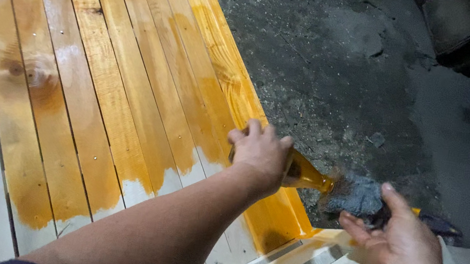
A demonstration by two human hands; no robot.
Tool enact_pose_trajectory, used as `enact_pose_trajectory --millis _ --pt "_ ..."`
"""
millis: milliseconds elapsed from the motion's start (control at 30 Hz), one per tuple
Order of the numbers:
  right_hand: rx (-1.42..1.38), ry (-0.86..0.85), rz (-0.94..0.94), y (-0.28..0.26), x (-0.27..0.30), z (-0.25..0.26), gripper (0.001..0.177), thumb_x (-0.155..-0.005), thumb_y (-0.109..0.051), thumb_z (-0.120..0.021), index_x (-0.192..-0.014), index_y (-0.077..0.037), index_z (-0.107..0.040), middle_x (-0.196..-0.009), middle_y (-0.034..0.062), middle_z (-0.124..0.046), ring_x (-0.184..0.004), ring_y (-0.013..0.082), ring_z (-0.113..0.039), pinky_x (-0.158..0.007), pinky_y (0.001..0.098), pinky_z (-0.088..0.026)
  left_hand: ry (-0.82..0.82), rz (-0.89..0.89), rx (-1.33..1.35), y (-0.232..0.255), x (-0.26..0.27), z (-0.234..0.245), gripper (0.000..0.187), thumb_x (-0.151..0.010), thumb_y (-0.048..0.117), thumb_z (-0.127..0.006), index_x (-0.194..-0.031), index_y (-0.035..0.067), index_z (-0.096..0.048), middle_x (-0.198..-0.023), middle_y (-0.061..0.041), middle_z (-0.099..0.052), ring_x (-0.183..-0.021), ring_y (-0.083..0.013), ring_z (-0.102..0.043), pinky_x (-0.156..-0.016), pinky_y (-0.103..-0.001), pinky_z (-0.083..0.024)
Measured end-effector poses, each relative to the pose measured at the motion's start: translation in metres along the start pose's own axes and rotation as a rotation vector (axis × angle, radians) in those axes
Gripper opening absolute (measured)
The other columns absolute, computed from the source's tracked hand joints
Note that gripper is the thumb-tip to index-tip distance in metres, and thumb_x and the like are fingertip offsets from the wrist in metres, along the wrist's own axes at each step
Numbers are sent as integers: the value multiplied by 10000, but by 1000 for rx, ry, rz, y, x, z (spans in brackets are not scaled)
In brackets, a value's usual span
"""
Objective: The person applies a liquid from a bottle onto a wooden surface and spreads it using a brush and a sponge. They repeat these actions across different sections of the wooden planks.
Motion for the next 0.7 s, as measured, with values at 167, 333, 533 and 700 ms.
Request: enact_pose_trajectory --millis 167,333,533,700 --pt "-104 48 -101 13 6 -8 845 -1007 -268 -633 -1571 -62 -38 -1469 329 -314 -1416 482 -452 -1059 575 -556 12 -48 -174 10 -10 15 712 -890 592 -725 -1462 233 -497 -1411 -202 -475 -1376 -448 -344 -1030 -715 -384" --pt "-46 37 -70 3 2 -6 819 -1011 -256 -650 -1561 -83 -70 -1462 291 -312 -1369 434 -483 -1075 521 -577 24 -21 -43 -3 -25 -4 594 -901 414 -760 -1432 269 -537 -1360 -184 -529 -1344 -418 -402 -1043 -702 -391" --pt "316 -119 30 -24 -23 -10 548 -995 -463 -608 -1349 -60 -496 -1218 217 -620 -1083 325 -647 -880 437 -569 -70 110 322 -26 -17 -59 722 -779 207 -821 -1426 298 -512 -1341 -126 -559 -1293 -370 -487 -1024 -678 -455" --pt "417 -249 83 -36 -35 -19 738 -1007 -664 -534 -1373 -25 -483 -1199 244 -623 -958 306 -656 -744 403 -558 -104 126 532 -24 -8 -97 886 -672 279 -920 -1443 297 -482 -1343 -114 -560 -1285 -361 -499 -1082 -480 -489"
Point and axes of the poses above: each hand's wrist, its own x-axis away from the middle knuckle, its own z-axis out of the back of the hand, y = z × x, the point moved 7 cm from there along -x, towards the middle knuckle
